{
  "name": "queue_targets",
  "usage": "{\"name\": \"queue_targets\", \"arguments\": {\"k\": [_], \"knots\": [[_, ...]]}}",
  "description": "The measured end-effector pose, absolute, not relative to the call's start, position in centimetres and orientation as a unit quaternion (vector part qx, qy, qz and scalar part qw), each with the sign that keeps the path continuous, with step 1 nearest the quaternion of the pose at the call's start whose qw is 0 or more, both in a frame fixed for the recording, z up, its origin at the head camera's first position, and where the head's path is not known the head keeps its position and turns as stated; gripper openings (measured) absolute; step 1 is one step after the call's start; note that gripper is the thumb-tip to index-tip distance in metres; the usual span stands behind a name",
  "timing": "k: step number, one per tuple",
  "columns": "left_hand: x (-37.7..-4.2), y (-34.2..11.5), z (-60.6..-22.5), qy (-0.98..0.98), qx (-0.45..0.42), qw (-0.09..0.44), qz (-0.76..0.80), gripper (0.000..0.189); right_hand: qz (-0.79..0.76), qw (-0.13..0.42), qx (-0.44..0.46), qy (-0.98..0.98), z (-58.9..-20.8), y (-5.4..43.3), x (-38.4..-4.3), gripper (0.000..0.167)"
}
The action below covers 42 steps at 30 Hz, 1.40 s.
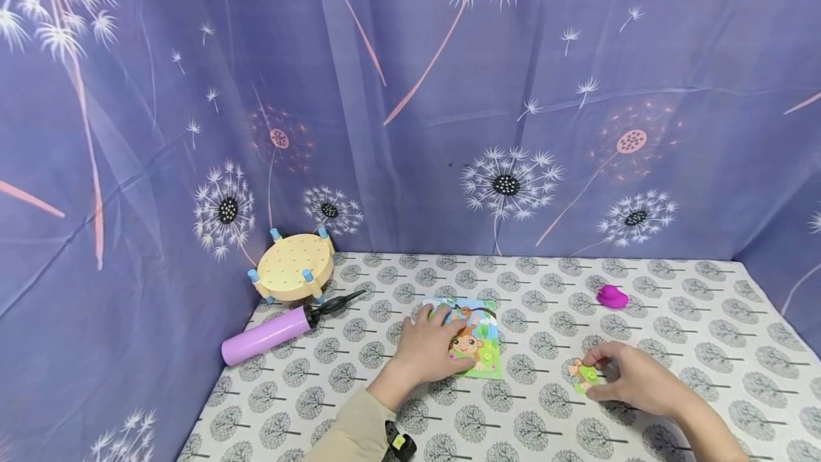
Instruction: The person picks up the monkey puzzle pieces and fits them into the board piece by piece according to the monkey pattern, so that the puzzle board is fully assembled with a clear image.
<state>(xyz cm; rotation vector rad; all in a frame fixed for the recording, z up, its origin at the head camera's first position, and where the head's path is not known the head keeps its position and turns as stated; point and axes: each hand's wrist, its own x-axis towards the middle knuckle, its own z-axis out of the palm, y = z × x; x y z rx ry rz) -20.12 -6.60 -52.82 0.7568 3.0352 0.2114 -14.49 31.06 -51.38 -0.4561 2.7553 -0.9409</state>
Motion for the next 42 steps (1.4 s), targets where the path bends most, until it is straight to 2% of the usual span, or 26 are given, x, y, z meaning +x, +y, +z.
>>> {"name": "queue_targets", "arguments": {"k": [7, 12, 16, 21, 29, 35, 42], "knots": [[-20.1, -6.7, -53.0, 0.967, 0.242, 0.004, 0.073, 0.078, -0.306, 0.103, -0.152, 0.934, -51.1, 31.0, -14.4, 0.048], [-20.2, -6.7, -53.0, 0.967, 0.243, 0.004, 0.076, 0.077, -0.334, 0.112, -0.150, 0.924, -51.3, 31.0, -14.2, 0.040], [-20.2, -6.7, -52.9, 0.967, 0.243, 0.006, 0.074, 0.078, -0.375, 0.112, -0.160, 0.906, -51.5, 31.1, -14.1, 0.031], [-20.2, -6.8, -52.9, 0.967, 0.244, 0.011, 0.079, 0.078, -0.404, 0.080, -0.189, 0.891, -52.0, 31.5, -14.3, 0.014], [-20.1, -7.0, -52.4, 0.965, 0.250, 0.020, 0.079, 0.079, -0.460, 0.097, -0.140, 0.871, -52.0, 30.8, -14.6, 0.030], [-20.1, -7.1, -52.4, 0.964, 0.254, 0.021, 0.082, 0.080, -0.460, 0.066, -0.145, 0.873, -52.1, 28.7, -15.4, 0.018], [-20.0, -7.1, -52.3, 0.963, 0.256, 0.027, 0.081, 0.081, -0.479, 0.052, -0.131, 0.867, -52.3, 25.3, -16.5, 0.018]]}}
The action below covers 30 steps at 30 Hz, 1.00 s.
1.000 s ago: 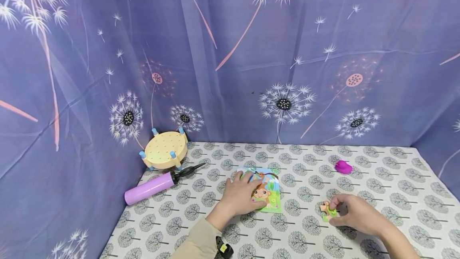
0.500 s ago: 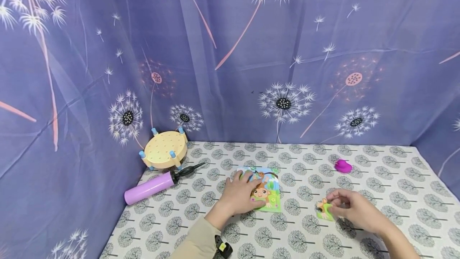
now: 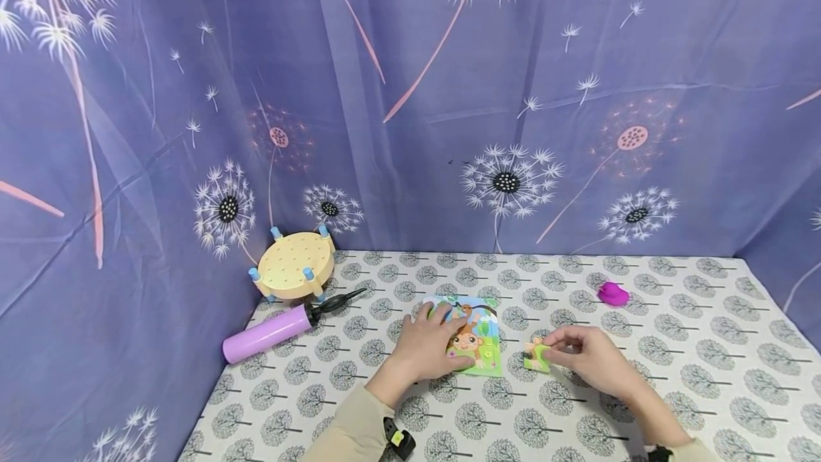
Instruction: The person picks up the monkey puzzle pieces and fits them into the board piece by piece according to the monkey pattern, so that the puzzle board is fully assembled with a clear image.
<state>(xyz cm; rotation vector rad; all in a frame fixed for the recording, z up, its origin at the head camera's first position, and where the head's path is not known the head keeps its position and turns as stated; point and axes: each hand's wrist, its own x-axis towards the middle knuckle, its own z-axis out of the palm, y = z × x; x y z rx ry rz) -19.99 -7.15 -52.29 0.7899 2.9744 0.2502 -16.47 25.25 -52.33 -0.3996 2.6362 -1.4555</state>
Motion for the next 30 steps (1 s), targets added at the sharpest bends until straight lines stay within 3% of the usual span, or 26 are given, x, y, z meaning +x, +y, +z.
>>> {"name": "queue_targets", "arguments": {"k": [11, 20, 30], "knots": [[-20.1, -7.2, -52.5, 0.964, 0.255, 0.020, 0.068, 0.082, -0.480, 0.042, -0.126, 0.867, -52.2, 20.5, -17.8, 0.012], [-20.2, -7.1, -52.6, 0.965, 0.254, 0.020, 0.069, 0.083, -0.489, 0.036, -0.081, 0.868, -52.3, 19.3, -18.2, 0.017], [-20.2, -7.1, -52.6, 0.965, 0.252, 0.020, 0.064, 0.082, -0.507, 0.057, -0.053, 0.859, -52.8, 17.6, -18.2, 0.011]]}}
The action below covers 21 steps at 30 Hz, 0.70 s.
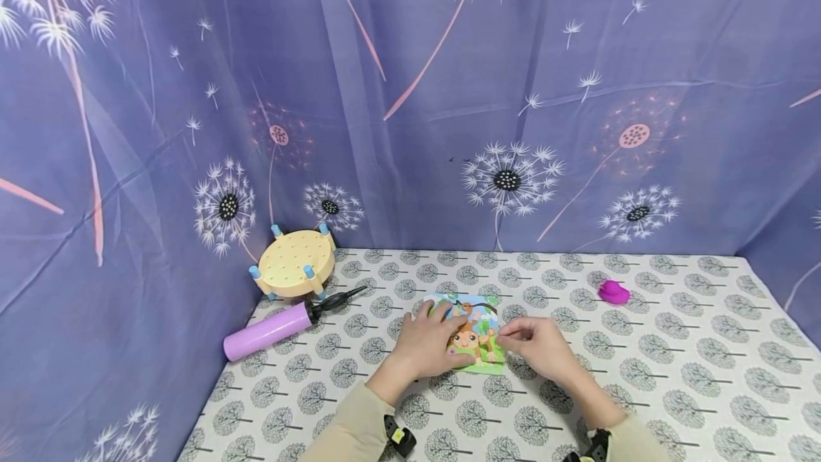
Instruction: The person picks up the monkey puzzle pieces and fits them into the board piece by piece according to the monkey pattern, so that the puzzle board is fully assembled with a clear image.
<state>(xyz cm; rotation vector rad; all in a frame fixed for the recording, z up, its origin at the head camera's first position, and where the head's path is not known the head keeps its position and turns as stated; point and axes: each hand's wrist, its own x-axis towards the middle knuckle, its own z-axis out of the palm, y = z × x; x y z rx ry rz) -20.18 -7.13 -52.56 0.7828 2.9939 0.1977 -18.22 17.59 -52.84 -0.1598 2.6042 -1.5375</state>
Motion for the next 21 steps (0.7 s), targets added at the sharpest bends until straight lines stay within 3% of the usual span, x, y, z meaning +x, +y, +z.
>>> {"name": "queue_targets", "arguments": {"k": [21], "knots": [[-20.1, -7.2, -52.6, 0.965, 0.254, 0.021, 0.065, 0.083, -0.436, 0.032, -0.114, 0.892, -53.3, 16.2, -17.8, 0.012]]}}
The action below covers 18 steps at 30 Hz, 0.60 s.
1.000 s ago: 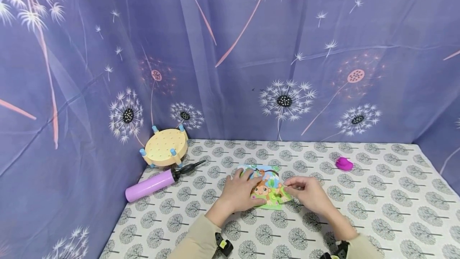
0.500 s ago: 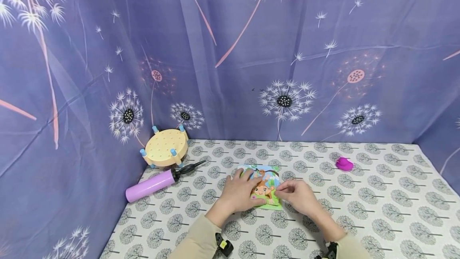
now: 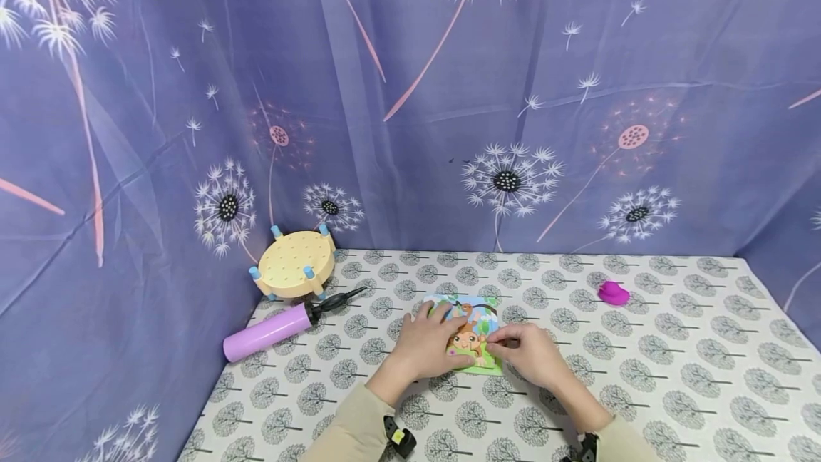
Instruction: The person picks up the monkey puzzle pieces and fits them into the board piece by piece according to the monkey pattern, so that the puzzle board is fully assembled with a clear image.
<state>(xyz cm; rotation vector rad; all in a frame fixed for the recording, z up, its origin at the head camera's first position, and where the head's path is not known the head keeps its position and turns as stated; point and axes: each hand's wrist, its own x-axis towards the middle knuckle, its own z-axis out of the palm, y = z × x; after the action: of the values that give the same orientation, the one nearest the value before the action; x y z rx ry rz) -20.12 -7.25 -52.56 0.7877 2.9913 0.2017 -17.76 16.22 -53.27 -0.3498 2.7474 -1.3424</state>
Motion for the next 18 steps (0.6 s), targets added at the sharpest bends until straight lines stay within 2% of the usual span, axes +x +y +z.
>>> {"name": "queue_targets", "arguments": {"k": [18], "knots": [[-19.98, -7.11, -52.28, 0.966, 0.248, 0.025, 0.072, 0.082, -0.402, 0.026, -0.098, 0.910, -53.29, 15.72, -17.64, 0.012]]}}
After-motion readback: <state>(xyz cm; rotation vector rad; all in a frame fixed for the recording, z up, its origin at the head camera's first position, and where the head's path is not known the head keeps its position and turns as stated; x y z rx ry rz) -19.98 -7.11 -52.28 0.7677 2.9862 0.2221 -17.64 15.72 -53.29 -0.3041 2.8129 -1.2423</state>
